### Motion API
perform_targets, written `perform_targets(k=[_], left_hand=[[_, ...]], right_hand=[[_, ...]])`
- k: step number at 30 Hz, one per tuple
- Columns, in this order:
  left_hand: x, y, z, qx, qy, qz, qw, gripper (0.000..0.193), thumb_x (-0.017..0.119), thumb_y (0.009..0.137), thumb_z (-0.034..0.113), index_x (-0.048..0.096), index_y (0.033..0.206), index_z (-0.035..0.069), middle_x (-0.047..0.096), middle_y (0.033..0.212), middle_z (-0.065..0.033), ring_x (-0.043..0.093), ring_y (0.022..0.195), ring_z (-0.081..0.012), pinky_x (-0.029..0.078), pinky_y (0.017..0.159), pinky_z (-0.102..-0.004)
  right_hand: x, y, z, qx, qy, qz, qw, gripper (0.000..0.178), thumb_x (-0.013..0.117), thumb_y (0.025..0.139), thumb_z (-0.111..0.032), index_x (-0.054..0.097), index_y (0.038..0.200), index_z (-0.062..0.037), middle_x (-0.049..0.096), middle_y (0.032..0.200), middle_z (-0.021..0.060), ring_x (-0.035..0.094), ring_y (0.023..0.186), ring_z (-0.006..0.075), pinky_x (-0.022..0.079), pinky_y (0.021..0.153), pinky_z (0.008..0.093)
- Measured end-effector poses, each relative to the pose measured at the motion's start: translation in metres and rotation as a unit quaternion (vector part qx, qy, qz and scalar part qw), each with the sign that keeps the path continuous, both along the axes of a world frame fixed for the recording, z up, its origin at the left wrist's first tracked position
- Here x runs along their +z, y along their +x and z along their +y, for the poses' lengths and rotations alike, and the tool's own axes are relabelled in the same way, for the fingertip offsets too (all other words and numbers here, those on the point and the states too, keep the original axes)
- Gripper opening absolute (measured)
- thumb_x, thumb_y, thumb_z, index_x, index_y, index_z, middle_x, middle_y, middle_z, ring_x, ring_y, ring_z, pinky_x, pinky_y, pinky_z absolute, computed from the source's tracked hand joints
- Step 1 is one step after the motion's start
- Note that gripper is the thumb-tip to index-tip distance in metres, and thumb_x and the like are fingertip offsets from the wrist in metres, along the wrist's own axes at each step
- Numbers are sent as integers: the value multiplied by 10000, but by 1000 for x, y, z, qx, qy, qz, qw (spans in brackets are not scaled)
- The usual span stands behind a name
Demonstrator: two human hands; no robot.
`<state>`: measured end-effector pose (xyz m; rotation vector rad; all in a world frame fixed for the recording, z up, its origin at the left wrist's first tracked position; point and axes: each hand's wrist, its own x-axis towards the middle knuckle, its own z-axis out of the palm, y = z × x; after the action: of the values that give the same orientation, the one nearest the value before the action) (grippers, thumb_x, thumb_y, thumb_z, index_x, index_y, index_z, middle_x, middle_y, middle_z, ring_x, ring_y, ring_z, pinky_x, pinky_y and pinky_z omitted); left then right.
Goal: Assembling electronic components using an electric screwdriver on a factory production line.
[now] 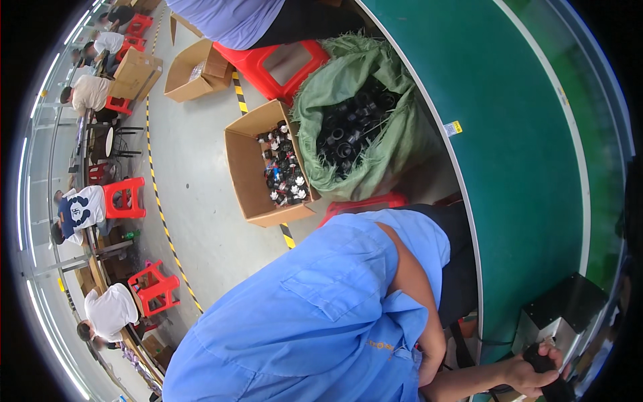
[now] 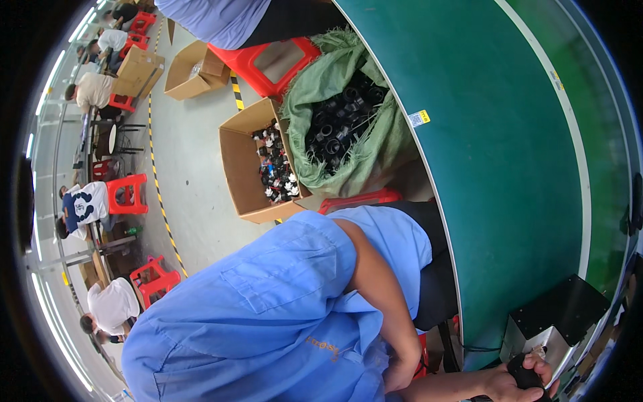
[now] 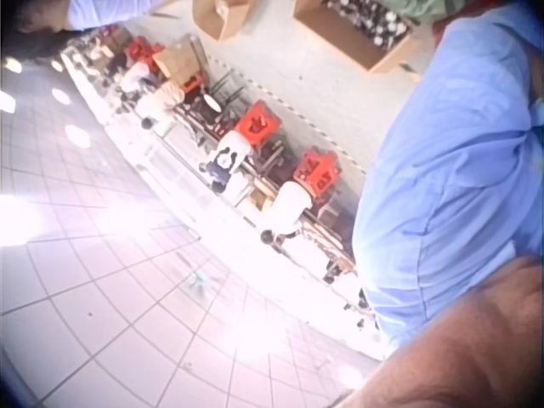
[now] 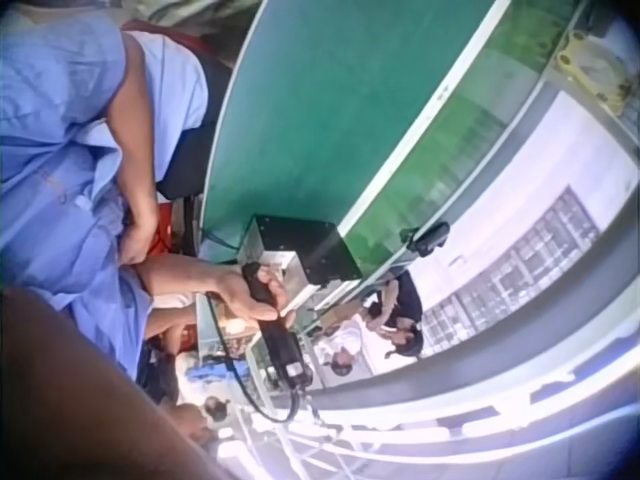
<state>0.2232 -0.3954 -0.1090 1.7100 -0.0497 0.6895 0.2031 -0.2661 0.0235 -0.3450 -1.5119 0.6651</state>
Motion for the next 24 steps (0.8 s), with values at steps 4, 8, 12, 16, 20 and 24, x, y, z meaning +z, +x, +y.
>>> perform_targets(k=[4,8,12,16,20,24], left_hand=[[-1,-7,-1,8,5,16,1000,288,541,902,187,640,1021,-56,636,1042,-216,594,990,-302,452,882,-412],[0,-5,1,14,9,36,999,293,544,894,190,643,1017,-56,637,1040,-218,595,989,-308,455,877,-415],[6,10,4,14,14,56,998,298,547,886,194,646,1014,-56,639,1038,-221,597,988,-315,457,872,-417],[6,10,3,20,18,76,997,303,549,878,197,649,1010,-57,640,1036,-223,598,987,-322,460,867,-419],[6,3,2,25,22,96,995,308,552,870,200,652,1007,-57,641,1034,-226,599,986,-328,463,863,-421],[8,7,4,30,27,115,993,313,555,862,203,655,1003,-57,643,1032,-228,600,984,-335,465,858,-424]], right_hand=[[-3,0,2,12,-2,0,1000,402,593,910,-314,461,1124,0,520,562,105,485,407,179,398,333,276],[-4,3,4,17,1,2,1000,386,590,912,-306,478,1115,3,531,567,112,484,400,177,393,331,278],[-2,3,3,14,8,-2,1000,377,583,916,-304,488,1108,7,540,571,115,484,397,175,390,324,275],[-3,3,4,3,9,-4,1000,371,569,922,-304,491,1105,9,542,572,112,485,398,172,389,316,270],[-4,0,2,-5,15,2,1000,338,568,919,-302,527,1038,12,547,577,117,489,397,175,393,317,268],[-5,1,4,-4,12,3,1000,314,571,913,-296,553,966,14,551,579,126,492,394,176,398,317,269]])
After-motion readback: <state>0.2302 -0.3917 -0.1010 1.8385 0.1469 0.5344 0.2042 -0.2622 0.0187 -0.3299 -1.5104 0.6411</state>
